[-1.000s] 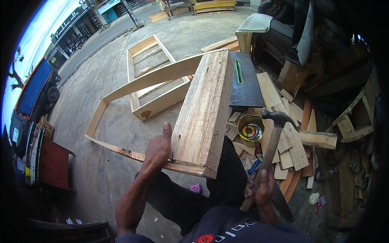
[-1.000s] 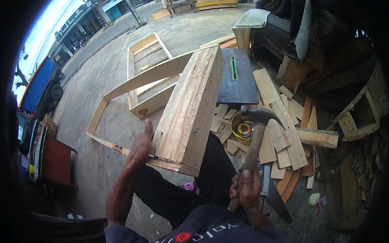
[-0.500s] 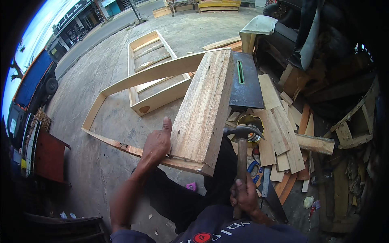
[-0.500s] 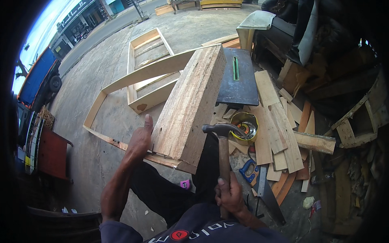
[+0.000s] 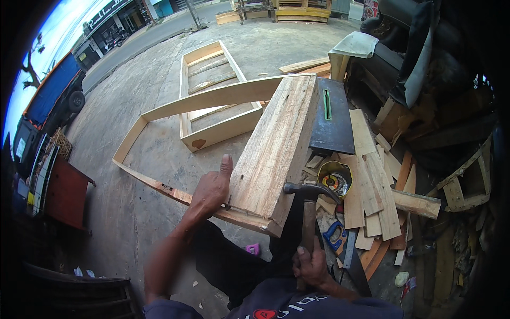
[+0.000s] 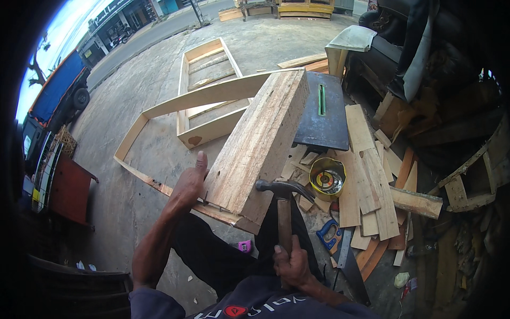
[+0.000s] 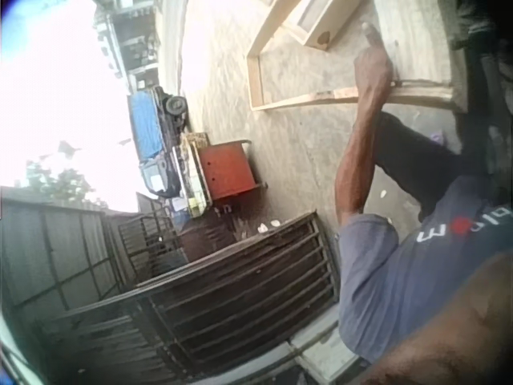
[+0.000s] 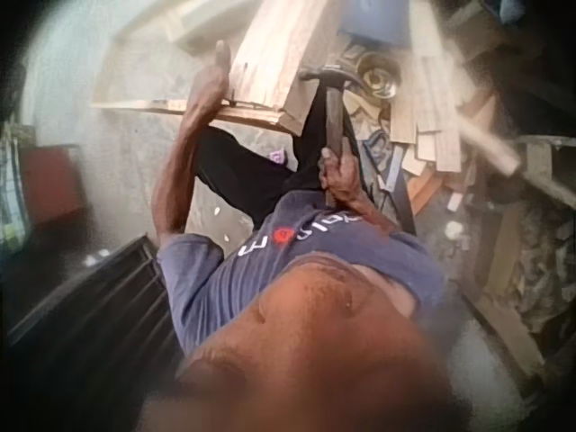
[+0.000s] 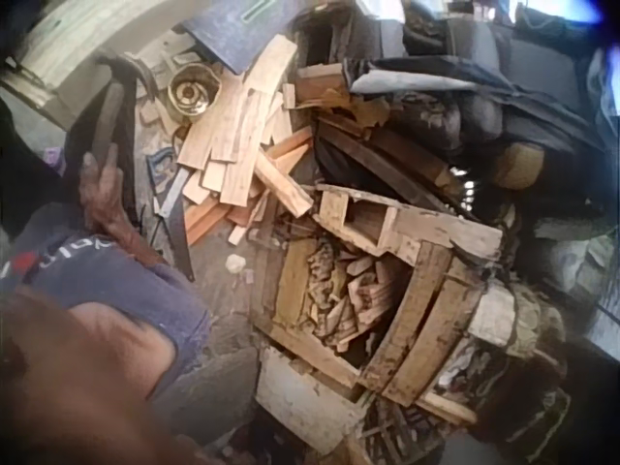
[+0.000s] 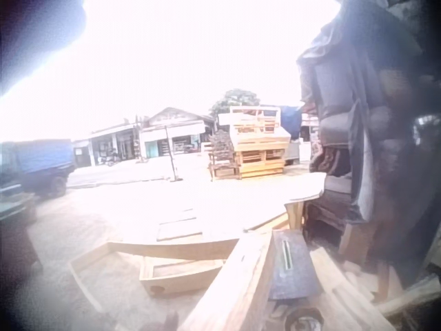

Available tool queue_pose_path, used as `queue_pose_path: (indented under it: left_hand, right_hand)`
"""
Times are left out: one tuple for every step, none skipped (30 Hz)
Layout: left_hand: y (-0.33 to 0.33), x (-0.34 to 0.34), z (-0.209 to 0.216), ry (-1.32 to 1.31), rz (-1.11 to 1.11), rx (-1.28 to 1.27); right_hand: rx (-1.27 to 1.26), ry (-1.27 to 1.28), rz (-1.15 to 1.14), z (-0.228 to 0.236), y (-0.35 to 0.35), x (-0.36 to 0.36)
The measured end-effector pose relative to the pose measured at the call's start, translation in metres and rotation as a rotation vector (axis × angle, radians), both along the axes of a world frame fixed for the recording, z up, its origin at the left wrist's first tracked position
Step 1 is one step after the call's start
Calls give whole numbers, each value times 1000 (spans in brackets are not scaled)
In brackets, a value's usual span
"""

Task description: The person hammers nails into a wooden frame, measures and marks a plank, and attaches it to the frame. The person uses a hammer, tape measure, and pencil to assemble the wooden structure.

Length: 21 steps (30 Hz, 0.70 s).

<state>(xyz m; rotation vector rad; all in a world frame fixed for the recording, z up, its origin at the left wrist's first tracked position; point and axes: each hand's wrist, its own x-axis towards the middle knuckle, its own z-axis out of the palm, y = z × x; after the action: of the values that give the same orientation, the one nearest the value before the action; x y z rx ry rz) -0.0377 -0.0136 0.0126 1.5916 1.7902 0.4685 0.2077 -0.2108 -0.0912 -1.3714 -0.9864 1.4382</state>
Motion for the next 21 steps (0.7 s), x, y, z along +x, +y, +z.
queue_pose_path:
  left_hand:
    - [1, -4, 0, -29, 2, 38]
    - [-3, -8, -2, 1, -47, 101]
    - [-8, -14, -2, 30, -79, 116]
    - [-13, -18, -2, 51, -97, 175]
    - [-22, -22, -1, 69, -112, 226]
    - [-30, -25, 1, -26, -87, 315]
    - [-40, -28, 5, -87, 5, 402]
    - [-50, -34, 13, -141, 86, 442]
    - [-60, -39, 24, -193, 160, 511]
    - [-81, -46, 38, -358, 110, 563]
    - [-107, -47, 53, -581, -14, 547]
    - [-130, -47, 66, -798, -101, 537]
    - [-143, -50, 79, -888, -361, 587]
    - [-150, -44, 83, -1021, -493, 685]
    - [-156, -39, 89, -1066, -542, 715]
    - [-160, -34, 97, -1112, -594, 743]
    - [-165, -32, 106, -1071, -592, 709]
    - [-161, -23, 107, -1045, -517, 826]
    - [-163, -17, 108, -1011, -431, 939]
    - [-167, 2, 106, -969, -230, 1183]
    - [-169, 1, 105, -1032, -193, 1161]
  right_hand:
    - [26, 63, -41, 3, 7, 7]
    - [103, 91, -45, 6, 15, 16]
    - [179, 125, -104, 9, 26, 26]
    - [212, 92, -172, 13, 41, 37]
    - [246, 71, -227, 16, 57, 46]
    - [260, 99, -285, 23, 70, 58]
    - [272, 134, -323, 31, 83, 67]
    - [291, 88, -320, 38, 93, 72]
    - [324, 59, -333, 46, 103, 74]
    - [331, 2, -320, 49, 110, 69]
    - [351, -40, -325, 52, 116, 62]
    - [366, -87, -330, 54, 120, 55]
    - [334, -58, -310, 55, 121, 46]
    - [303, -29, -292, 55, 124, 38]
    - [240, 11, -320, 55, 123, 30]
    - [252, -12, -272, 54, 122, 24]
    - [237, -29, -280, 53, 121, 20]
    - [258, -22, -277, 51, 121, 19]
    - [230, -41, -300, 49, 121, 18]
    - [217, -37, -292, 47, 122, 21]
    - [213, -3, -231, 43, 126, 22]
